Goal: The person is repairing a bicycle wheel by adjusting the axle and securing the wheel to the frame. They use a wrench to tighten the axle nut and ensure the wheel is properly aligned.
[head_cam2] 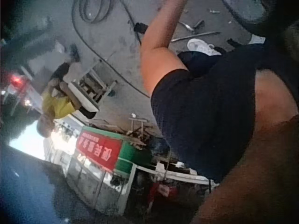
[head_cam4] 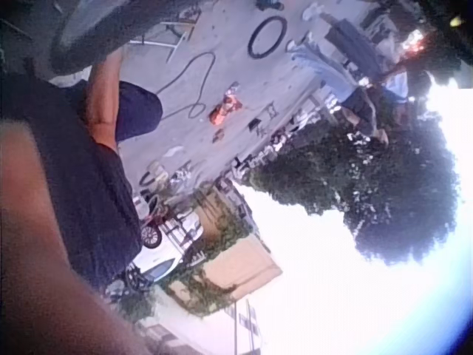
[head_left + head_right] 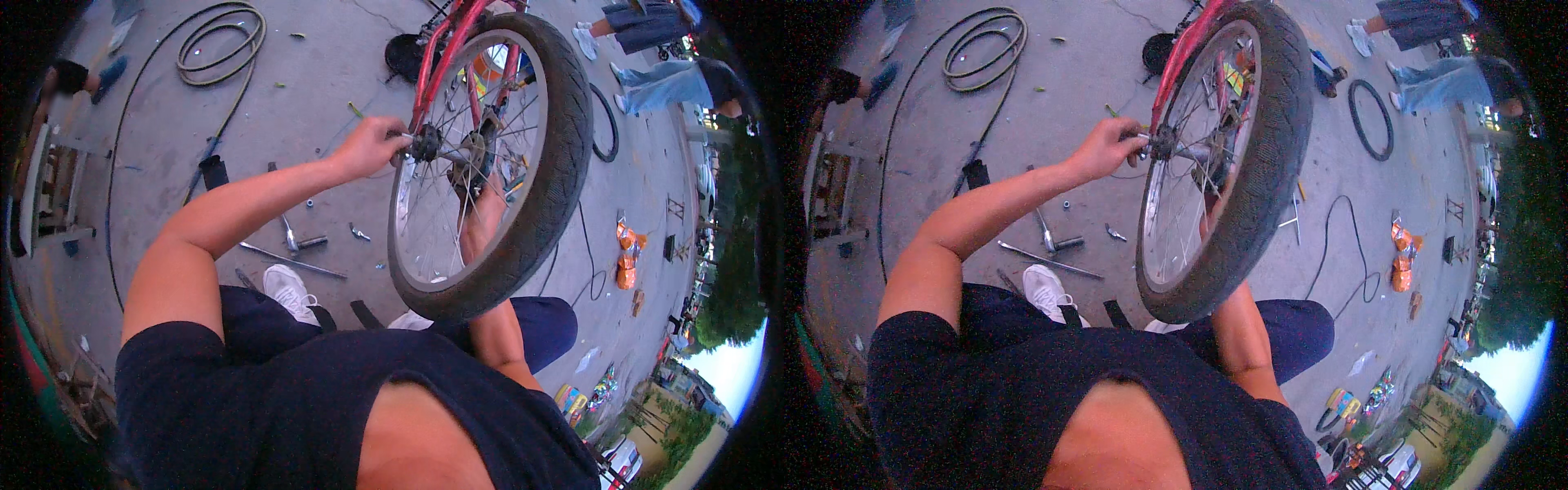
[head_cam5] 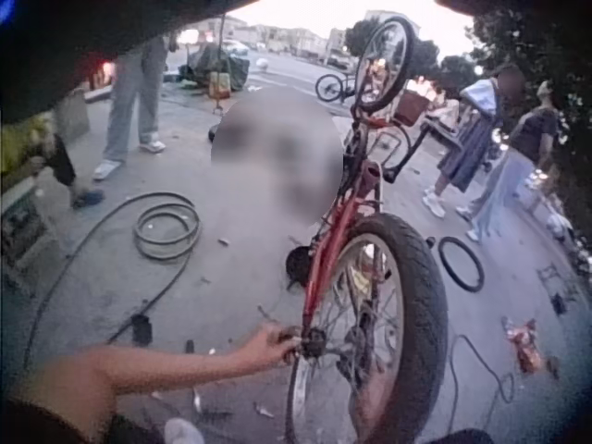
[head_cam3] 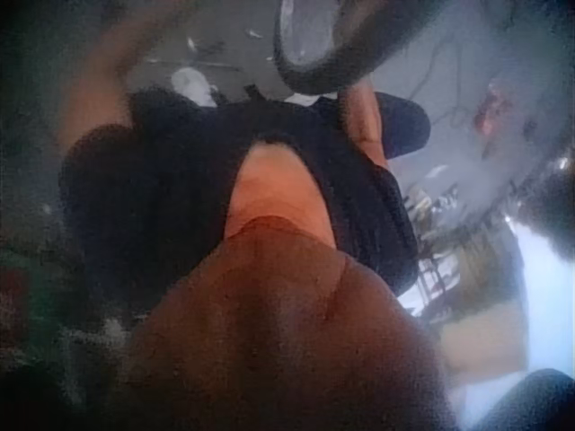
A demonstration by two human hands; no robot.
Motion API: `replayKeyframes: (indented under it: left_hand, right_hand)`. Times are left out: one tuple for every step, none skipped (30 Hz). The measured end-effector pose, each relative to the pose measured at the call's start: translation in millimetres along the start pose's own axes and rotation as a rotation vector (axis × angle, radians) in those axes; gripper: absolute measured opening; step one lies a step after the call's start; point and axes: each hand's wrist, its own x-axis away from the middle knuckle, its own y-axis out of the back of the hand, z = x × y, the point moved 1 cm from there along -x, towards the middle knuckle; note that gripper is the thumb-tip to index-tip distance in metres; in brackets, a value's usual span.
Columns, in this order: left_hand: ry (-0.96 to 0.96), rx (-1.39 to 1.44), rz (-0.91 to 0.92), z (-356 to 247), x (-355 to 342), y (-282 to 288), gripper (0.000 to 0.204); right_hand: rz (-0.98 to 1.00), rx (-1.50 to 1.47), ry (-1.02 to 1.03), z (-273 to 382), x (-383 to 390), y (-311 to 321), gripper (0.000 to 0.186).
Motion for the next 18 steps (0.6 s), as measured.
replayKeyframes:
  left_hand:
    - [-0.010, -0.023, -0.016, 1.2, -2.6, 0.1, 0.014]
    - [-0.020, -0.046, -0.033, 2.5, -4.2, -0.1, 0.014]
    - [-0.040, -0.069, -0.019, 1.5, -4.3, 1.4, 0.014]
    - [-0.060, -0.093, -0.005, 0.6, -4.2, 3.4, 0.014]
    - [-0.080, -0.117, 0.008, -0.6, -4.5, 4.2, 0.014]
    - [-0.080, -0.133, 0.016, -3.5, -4.4, 5.4, 0.014]
    - [-0.079, -0.150, 0.024, -7.3, -3.5, 6.0, 0.014]
    - [-0.079, -0.166, 0.031, -9.6, -2.7, 6.3, 0.014]
    - [-0.066, -0.122, 0.039, -10.4, -3.4, 5.2, 0.014]
    - [-0.053, -0.078, 0.048, -11.0, -3.9, 4.6, 0.014]
    - [-0.040, -0.034, 0.056, -11.8, -4.4, 3.6, 0.014]
    - [-0.002, -0.037, 0.038, -11.3, -3.2, 4.0, 0.014]
    - [0.034, -0.039, 0.020, -10.7, -2.0, 3.9, 0.014]
    - [0.070, -0.041, 0.002, -9.9, -1.6, 4.4, 0.014]
    - [0.050, -0.077, 0.003, -10.6, -1.6, 5.2, 0.014]
    - [0.029, -0.112, 0.004, -11.6, -1.6, 6.7, 0.014]
    - [0.008, -0.148, 0.006, -12.7, -2.0, 7.3, 0.014]
    - [-0.008, -0.198, 0.009, -13.7, -2.1, 7.4, 0.014]
  right_hand:
    - [0.005, -0.009, -0.001, -1.8, -2.3, 1.0, 0.027]
    - [0.005, -0.014, -0.006, -3.2, -2.2, 2.2, 0.027]
    - [0.010, -0.021, -0.009, -5.1, -2.7, 3.6, 0.027]
    - [0.014, -0.028, -0.014, -7.1, -3.1, 5.0, 0.027]
    - [0.017, -0.039, -0.015, -8.6, -4.7, 6.6, 0.026]
    - [0.021, -0.049, -0.015, -9.6, -6.1, 6.9, 0.026]
    - [0.027, -0.059, -0.016, -11.0, -6.1, 8.6, 0.026]
    - [0.034, -0.069, -0.021, -12.8, -7.8, 8.8, 0.026]
    - [0.036, -0.073, -0.017, -12.6, -8.3, 9.9, 0.026]
    - [0.036, -0.077, -0.017, -12.2, -7.9, 11.6, 0.026]
    - [0.038, -0.080, -0.014, -12.1, -8.6, 12.8, 0.026]
    - [0.050, -0.092, -0.020, -15.2, -10.3, 13.1, 0.026]
    - [0.057, -0.102, -0.025, -17.3, -11.4, 13.4, 0.026]
    - [0.063, -0.113, -0.028, -20.2, -12.7, 13.4, 0.026]
    - [0.070, -0.114, -0.030, -20.6, -11.5, 14.8, 0.026]
    - [0.074, -0.117, -0.032, -21.0, -13.2, 15.6, 0.026]
    - [0.074, -0.114, -0.035, -21.9, -14.1, 17.3, 0.026]
    - [0.069, -0.114, -0.041, -21.9, -14.6, 18.9, 0.026]
